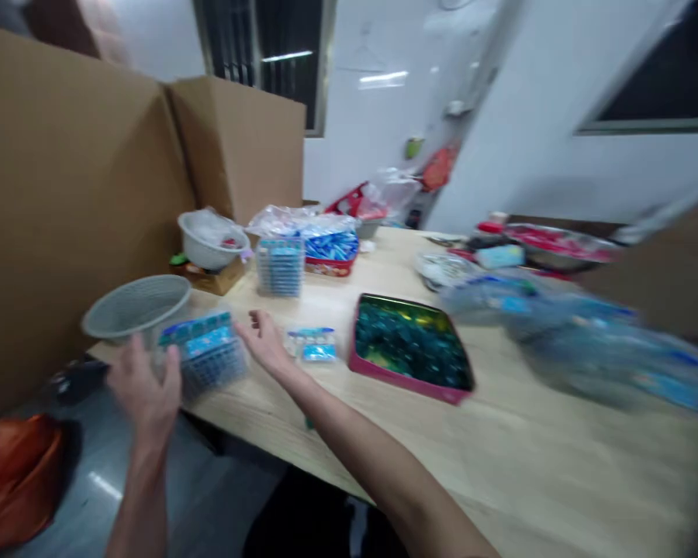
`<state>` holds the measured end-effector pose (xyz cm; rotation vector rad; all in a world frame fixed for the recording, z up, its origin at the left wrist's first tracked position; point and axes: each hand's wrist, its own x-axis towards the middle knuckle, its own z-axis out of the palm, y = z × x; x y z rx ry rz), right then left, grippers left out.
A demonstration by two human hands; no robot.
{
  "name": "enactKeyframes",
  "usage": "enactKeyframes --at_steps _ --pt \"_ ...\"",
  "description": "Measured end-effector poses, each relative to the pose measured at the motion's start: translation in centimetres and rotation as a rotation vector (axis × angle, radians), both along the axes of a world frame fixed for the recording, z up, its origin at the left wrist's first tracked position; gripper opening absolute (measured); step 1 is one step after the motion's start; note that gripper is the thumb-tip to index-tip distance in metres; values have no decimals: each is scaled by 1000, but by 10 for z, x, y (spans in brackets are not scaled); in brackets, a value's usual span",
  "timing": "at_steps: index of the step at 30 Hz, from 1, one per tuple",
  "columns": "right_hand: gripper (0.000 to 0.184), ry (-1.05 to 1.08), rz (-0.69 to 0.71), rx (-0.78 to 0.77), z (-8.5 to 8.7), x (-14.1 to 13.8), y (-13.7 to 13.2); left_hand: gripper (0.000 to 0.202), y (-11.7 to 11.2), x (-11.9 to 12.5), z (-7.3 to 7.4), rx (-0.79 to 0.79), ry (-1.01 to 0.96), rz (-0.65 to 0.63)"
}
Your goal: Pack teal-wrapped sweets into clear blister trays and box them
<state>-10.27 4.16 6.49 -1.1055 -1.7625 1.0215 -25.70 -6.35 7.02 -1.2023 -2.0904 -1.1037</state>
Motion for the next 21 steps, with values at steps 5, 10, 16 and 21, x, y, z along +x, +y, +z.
enactKeyframes --at_steps 5,10,16,21 --pt "26 8 -61 177 -40 87 -54 48 -11 63 -23 165 28 -362" --pt "19 -300 -382 239 -69 217 -117 11 -1 121 -78 -72 -36 -842" --pt "26 -806 -757 157 -105 356 -146 14 5 140 -97 -426 -131 -894" --pt "25 -745 -651 124 -121 340 -157 19 1 150 -87 -650 -87 -864"
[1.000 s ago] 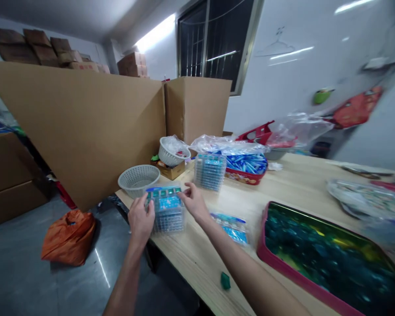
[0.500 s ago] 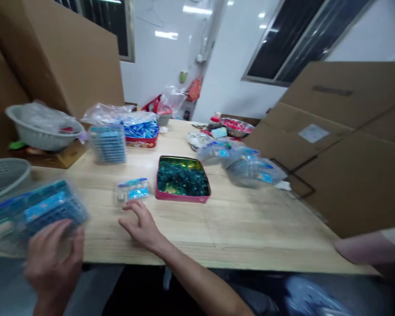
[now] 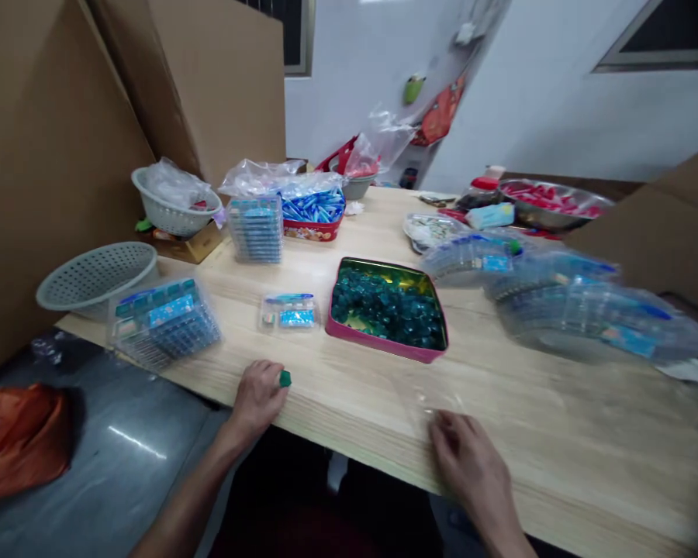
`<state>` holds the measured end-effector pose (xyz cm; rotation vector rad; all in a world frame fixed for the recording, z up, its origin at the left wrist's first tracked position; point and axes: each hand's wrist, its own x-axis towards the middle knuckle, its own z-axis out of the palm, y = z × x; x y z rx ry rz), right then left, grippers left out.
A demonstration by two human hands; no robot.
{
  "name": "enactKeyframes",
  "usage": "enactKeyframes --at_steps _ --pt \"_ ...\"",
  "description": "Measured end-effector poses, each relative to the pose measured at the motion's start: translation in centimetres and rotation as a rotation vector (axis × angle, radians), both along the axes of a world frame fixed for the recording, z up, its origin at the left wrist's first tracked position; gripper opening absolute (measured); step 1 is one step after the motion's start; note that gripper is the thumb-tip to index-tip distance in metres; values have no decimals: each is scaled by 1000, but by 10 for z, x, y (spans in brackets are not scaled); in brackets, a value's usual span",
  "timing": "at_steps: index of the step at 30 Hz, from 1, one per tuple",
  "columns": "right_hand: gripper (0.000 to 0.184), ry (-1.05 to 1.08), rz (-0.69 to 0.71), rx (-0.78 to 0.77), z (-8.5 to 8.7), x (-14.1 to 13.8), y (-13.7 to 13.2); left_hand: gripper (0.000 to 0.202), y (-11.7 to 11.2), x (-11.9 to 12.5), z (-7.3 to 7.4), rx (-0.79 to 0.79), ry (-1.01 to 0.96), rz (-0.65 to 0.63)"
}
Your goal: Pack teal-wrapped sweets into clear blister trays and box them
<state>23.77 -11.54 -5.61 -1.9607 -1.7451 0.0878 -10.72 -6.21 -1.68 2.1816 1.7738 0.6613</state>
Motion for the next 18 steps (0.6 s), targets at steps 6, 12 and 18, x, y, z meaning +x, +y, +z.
enactKeyframes --at_steps 6,12,18 --pt "25 123 242 -12 14 -89 -1 5 4 11 -3 -19 112 83" --pt "22 359 378 -25 36 -125 19 11 7 7 3 -128 -272 132" --pt "28 1046 440 -230 56 -147 31 14 -5 27 21 -363 -971 -8"
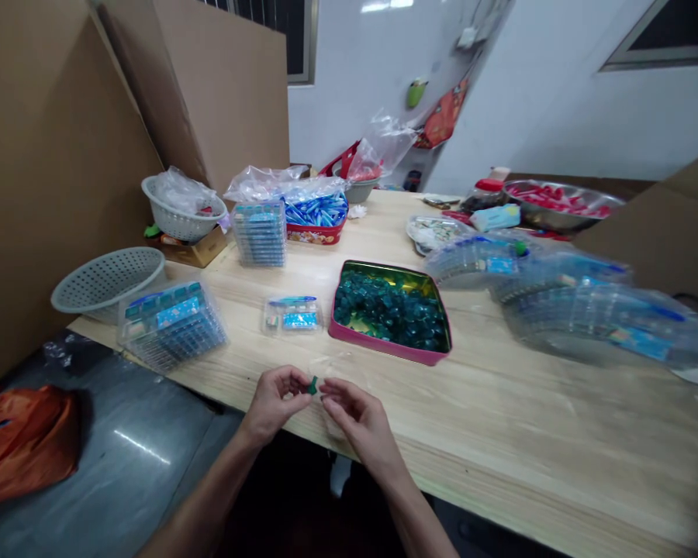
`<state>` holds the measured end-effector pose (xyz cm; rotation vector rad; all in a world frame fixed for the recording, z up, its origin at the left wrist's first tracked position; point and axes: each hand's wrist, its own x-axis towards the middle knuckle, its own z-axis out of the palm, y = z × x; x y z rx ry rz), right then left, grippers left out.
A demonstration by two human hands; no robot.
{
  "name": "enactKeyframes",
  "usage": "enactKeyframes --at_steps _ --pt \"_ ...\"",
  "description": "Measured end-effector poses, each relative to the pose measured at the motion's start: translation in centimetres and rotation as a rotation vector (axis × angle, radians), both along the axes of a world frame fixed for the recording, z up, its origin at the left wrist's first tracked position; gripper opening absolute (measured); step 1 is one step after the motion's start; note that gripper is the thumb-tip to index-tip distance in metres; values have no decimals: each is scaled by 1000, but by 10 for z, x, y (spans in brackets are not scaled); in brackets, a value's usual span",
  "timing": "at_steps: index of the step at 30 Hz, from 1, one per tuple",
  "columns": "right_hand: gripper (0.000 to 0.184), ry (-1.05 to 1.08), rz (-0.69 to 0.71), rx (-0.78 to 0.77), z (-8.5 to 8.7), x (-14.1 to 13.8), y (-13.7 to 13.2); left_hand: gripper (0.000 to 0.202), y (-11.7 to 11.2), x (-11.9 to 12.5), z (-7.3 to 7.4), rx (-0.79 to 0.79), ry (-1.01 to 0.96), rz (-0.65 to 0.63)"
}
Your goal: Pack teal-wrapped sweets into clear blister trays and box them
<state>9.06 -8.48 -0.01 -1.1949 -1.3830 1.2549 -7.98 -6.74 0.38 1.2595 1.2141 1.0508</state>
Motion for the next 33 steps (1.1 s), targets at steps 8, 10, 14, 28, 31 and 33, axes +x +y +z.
enactKeyframes --at_steps 8,10,14,28,31,33 --pt "22 252 -89 -95 -12 0 -2 16 -9 26 5 -45 -87 -67" --pt "24 329 -60 -126 -12 2 -4 22 -10 28 6 -100 -171 -93" --pt "24 411 14 -216 -9 4 -8 23 -13 30 5 -232 -263 -138" --pt "25 223 66 -179 -6 26 41 7 29 24 -3 -94 -66 -122" --pt "27 143 106 -170 -8 28 63 4 44 28 -6 61 184 -83" --pt "25 87 141 -168 -11 28 74 9 50 30 -7 149 355 -46"
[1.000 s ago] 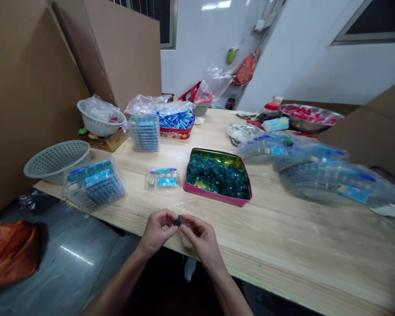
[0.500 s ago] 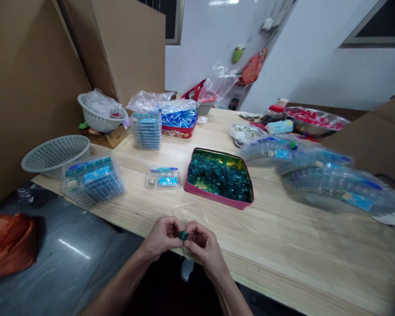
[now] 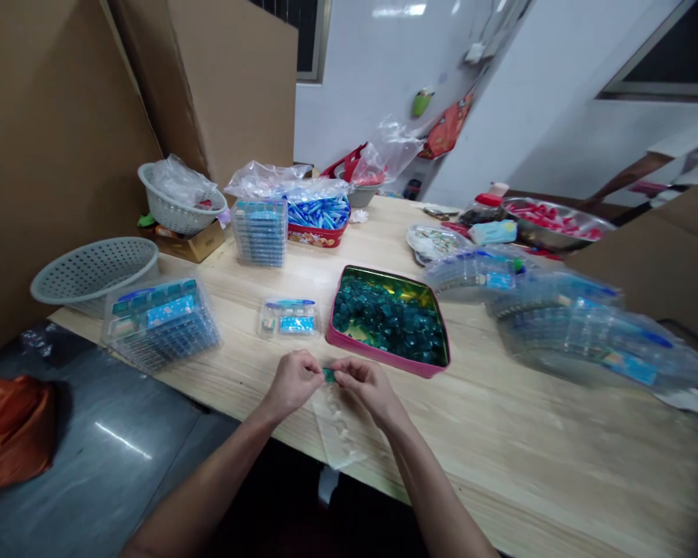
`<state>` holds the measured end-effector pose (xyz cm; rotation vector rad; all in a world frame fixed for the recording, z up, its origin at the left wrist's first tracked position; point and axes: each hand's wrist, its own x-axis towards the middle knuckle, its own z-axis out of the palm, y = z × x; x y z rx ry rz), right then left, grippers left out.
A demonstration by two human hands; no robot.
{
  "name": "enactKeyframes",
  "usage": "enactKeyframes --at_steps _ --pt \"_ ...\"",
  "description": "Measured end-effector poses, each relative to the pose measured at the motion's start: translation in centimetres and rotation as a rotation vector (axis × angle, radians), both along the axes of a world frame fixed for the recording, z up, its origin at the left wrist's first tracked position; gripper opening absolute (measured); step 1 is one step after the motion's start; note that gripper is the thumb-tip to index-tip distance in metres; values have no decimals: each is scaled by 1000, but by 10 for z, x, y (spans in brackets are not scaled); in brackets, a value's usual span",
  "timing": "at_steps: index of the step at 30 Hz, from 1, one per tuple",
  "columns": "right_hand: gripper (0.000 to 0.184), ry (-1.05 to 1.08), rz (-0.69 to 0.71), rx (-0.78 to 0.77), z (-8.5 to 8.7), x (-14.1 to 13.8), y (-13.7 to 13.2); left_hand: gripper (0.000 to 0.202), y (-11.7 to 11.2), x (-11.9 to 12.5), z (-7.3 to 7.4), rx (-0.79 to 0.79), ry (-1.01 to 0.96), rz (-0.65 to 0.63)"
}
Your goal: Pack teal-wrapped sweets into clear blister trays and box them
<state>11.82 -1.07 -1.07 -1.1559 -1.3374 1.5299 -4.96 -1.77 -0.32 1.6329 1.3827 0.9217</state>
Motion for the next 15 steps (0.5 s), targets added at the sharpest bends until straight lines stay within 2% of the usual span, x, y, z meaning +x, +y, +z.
enactKeyframes --at_steps 4,8,12,15 --pt "17 -147 73 55 -11 -3 10 16 0 7 -10 118 331 49" --pt "14 -364 58 218 -22 -6 14 17 -3 11 -23 162 524 63" --pt "18 -557 37 366 -24 -8 13 13 -7 11 -23 195 579 70" --pt "21 -630 41 429 -19 -12 8 20 -12 11 -20 265 479 77"
